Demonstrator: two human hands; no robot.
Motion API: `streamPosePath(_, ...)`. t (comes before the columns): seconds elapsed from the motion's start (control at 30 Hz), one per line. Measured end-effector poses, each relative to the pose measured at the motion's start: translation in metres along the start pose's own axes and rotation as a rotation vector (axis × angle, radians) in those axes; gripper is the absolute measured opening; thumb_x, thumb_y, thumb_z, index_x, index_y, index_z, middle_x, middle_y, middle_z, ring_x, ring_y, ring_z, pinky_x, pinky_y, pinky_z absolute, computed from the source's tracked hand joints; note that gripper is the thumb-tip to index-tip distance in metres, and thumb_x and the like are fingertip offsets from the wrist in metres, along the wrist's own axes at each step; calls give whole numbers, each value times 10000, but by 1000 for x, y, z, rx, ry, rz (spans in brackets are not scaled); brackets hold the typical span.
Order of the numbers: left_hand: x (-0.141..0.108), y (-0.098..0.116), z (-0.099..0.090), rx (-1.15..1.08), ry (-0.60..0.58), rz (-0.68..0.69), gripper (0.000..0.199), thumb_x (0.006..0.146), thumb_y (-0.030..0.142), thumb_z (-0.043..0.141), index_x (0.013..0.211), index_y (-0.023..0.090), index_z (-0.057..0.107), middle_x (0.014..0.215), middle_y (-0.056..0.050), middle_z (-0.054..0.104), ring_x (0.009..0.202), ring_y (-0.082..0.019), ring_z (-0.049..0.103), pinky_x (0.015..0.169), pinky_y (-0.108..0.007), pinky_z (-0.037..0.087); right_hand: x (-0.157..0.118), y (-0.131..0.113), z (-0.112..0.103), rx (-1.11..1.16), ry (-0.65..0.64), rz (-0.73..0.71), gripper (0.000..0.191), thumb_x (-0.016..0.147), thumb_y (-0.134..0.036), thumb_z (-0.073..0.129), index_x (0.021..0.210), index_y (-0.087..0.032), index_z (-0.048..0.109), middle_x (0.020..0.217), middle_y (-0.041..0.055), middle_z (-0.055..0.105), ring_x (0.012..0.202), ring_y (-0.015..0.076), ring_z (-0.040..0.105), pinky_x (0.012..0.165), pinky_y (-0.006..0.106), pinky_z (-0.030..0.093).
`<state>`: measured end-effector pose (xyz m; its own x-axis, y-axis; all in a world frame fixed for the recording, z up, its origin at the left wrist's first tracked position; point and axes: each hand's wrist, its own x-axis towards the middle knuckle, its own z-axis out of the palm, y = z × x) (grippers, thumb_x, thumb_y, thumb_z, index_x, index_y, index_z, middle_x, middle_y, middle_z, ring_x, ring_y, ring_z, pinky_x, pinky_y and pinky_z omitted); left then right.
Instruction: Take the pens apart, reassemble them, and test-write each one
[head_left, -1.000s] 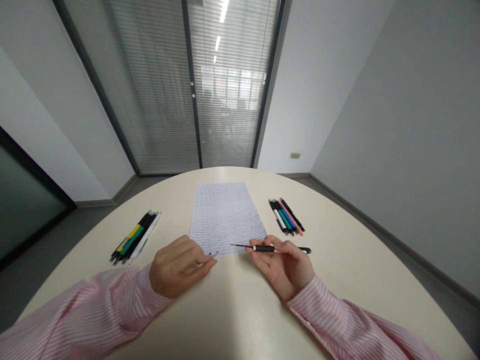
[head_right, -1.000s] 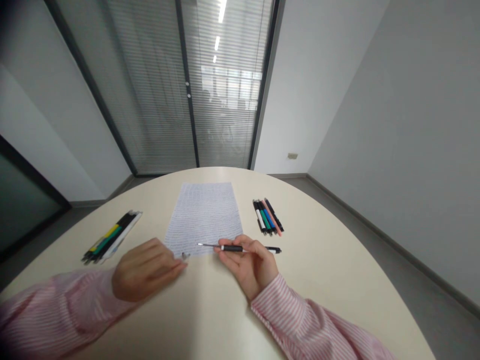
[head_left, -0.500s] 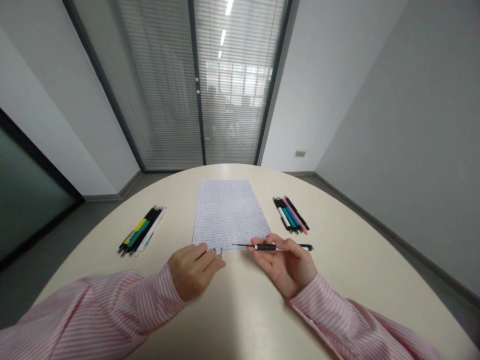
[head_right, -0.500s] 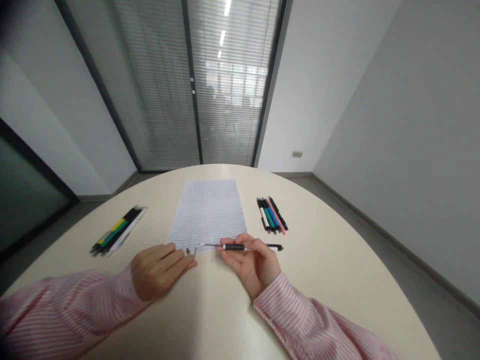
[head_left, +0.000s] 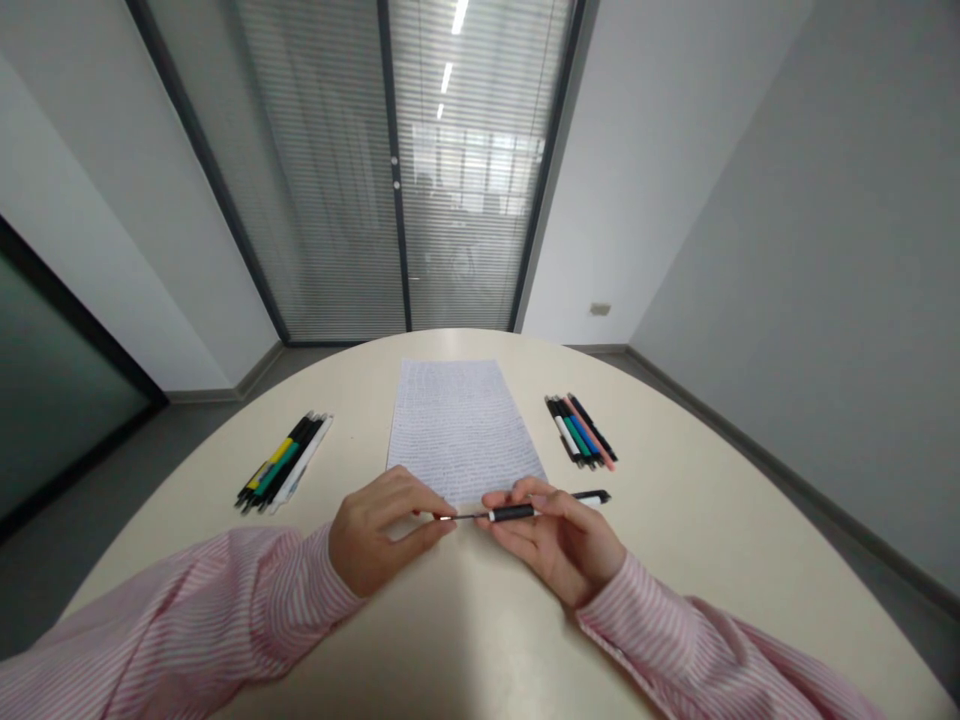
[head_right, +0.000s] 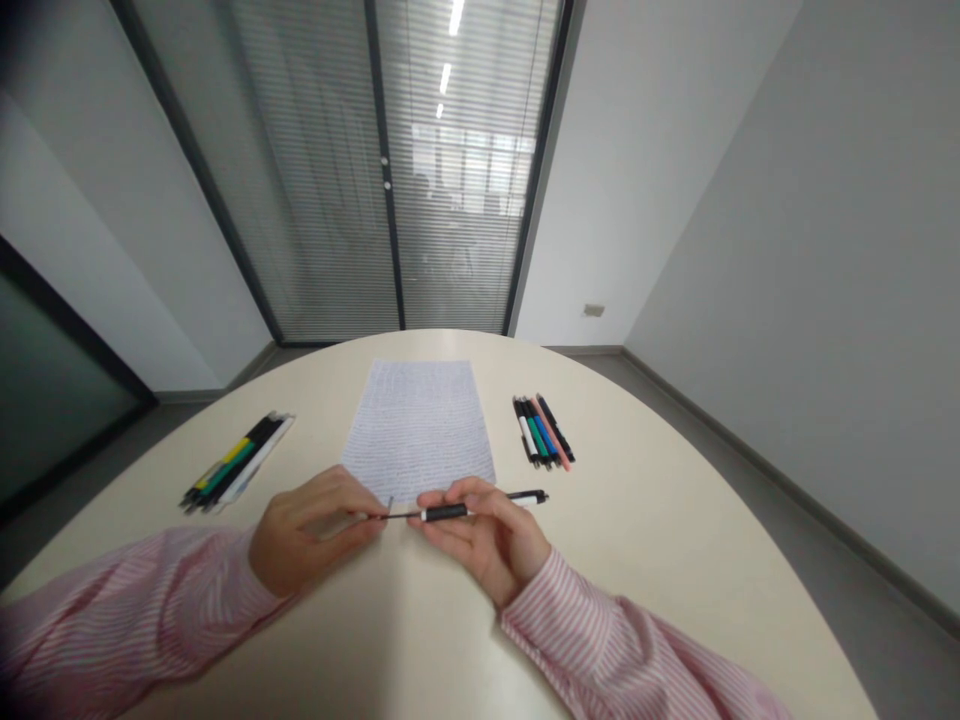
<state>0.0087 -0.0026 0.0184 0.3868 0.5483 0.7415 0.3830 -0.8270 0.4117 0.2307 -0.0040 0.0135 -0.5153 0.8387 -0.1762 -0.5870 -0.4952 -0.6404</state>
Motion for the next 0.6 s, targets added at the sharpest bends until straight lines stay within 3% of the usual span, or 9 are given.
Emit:
streamPosePath(0.07,0,-2,-2,-37,43,-50,57,783,107,621,786,153,654,668,-15,661,614,-112,587,585,-232,469,0,1,-1,12,10,-2,116,668,-182,674,769,-132,646,946,105,721,922,241,677,856,291,505)
streamPosePath(0.23,-4,-23,-9,-154,249,-374,82,798,202,614,803,127,646,780,-68,702,730,-163,661,613,-258,541,3,4,-7,70,119,-103,189,658,-172,736,826,-113,671,866,101,731,855,217,697,815,256,534)
streamPosePath(0.3,-5,-29,-12,-194,325,-392,71,800,198,617,815,132,639,835,-75,718,769,-169,679,647,-262,562,4,5,-8,80,181,-172,188,640,-162,757,807,-111,690,846,93,735,837,201,700,810,237,539)
streamPosePath(0.37,-5,-27,-14,-166,309,-263,41,790,139,620,828,154,626,857,-58,722,790,-161,679,675,-261,564,6,6,-8,77,227,-228,177,627,-166,773,782,-117,704,824,80,738,813,182,701,801,223,543)
streamPosePath(0.43,-7,-18,-15,-84,134,-6,120,786,90,617,876,169,624,859,-47,724,850,-172,672,738,-293,552,6,6,-7,59,251,-262,176,613,-170,788,764,-124,709,810,69,739,777,166,701,777,213,550)
streamPosePath(0.47,-9,-12,-14,-21,-35,178,138,802,101,608,918,173,634,860,-42,730,883,-178,669,755,-299,543,7,6,-7,45,258,-274,179,609,-170,792,762,-128,710,804,65,739,753,155,699,760,205,552)
streamPosePath(0.5,-11,-5,-12,40,-114,304,139,861,129,546,955,166,642,882,-50,735,919,-179,663,757,-296,535,7,7,-7,28,263,-282,179,611,-170,794,764,-130,709,799,61,738,731,142,696,742,194,552)
streamPosePath(0.6,-16,10,-6,192,-201,488,245,921,128,417,977,123,655,961,-82,730,988,-199,645,751,-308,540,7,8,-10,-20,272,-309,164,633,-154,782,778,-134,706,791,54,732,696,114,684,720,173,547)
